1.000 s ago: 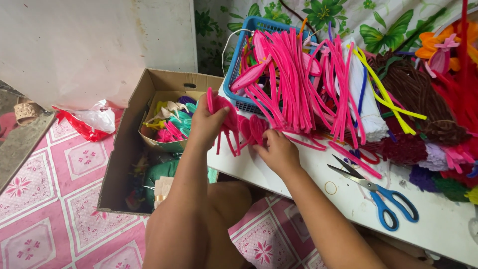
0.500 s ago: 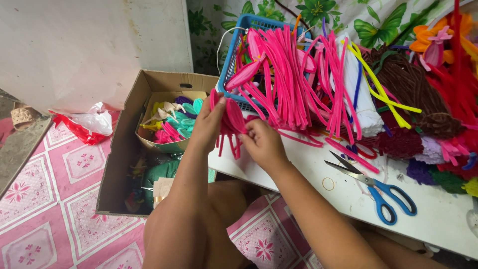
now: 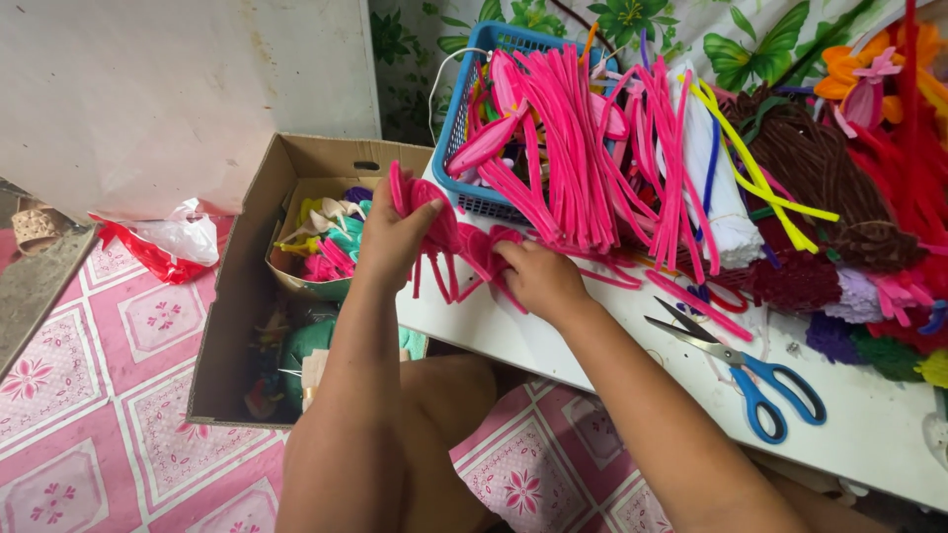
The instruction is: The person selects pink pipe cleaners, folds them into petal shapes, and secures the bundle with a rubber band.
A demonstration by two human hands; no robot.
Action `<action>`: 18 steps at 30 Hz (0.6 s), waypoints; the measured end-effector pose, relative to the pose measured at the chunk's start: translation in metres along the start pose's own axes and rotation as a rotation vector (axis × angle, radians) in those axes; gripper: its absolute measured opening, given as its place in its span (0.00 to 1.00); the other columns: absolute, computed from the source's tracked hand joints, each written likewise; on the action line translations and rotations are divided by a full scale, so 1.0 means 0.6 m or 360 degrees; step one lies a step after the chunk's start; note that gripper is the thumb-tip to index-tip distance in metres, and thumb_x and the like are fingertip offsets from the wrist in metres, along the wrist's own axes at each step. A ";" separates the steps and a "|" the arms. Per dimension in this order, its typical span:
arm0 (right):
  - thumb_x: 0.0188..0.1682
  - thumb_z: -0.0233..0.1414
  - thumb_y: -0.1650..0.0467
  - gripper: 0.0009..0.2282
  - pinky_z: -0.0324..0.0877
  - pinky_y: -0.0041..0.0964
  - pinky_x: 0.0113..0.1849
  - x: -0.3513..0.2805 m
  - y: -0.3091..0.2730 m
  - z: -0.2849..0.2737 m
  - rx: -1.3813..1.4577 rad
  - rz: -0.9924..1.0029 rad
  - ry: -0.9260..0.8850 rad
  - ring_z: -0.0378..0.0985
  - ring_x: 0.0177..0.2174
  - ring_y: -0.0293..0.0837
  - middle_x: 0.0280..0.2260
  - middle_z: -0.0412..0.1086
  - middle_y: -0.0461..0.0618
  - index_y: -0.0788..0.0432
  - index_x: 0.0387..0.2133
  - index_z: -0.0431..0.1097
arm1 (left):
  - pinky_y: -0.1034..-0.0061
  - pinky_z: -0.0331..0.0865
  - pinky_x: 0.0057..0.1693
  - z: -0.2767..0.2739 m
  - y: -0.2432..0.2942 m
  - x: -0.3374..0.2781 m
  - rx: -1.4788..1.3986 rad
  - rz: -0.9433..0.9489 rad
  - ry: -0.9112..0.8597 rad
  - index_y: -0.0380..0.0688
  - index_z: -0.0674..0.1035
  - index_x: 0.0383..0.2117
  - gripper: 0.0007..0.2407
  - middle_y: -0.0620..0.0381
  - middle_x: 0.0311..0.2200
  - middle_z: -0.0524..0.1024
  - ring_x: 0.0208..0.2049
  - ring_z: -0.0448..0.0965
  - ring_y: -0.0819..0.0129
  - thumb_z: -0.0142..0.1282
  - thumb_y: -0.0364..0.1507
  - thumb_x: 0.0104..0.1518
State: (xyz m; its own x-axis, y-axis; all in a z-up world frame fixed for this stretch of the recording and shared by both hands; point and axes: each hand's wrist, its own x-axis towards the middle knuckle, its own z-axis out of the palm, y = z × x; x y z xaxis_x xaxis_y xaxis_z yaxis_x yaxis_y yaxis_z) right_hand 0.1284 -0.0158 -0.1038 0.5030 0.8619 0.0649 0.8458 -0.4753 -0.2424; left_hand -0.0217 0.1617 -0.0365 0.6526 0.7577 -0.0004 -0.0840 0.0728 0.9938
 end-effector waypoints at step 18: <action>0.46 0.61 0.74 0.08 0.76 0.33 0.37 -0.009 -0.099 -0.038 0.1509 -0.0285 0.0768 0.79 0.33 0.38 0.29 0.77 0.47 0.57 0.39 0.78 | 0.55 0.74 0.55 0.014 0.001 -0.005 0.0533 -0.0276 -0.0292 0.61 0.75 0.58 0.24 0.42 0.48 0.79 0.53 0.79 0.45 0.62 0.36 0.51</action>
State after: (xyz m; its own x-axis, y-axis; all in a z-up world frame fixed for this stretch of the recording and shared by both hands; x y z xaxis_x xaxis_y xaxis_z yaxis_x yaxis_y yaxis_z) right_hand 0.0796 0.0038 -0.0675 0.5780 0.6460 0.4987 0.5360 0.1603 -0.8289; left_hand -0.0174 0.1543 -0.0353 0.7616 0.6222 -0.1811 0.2686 -0.0488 0.9620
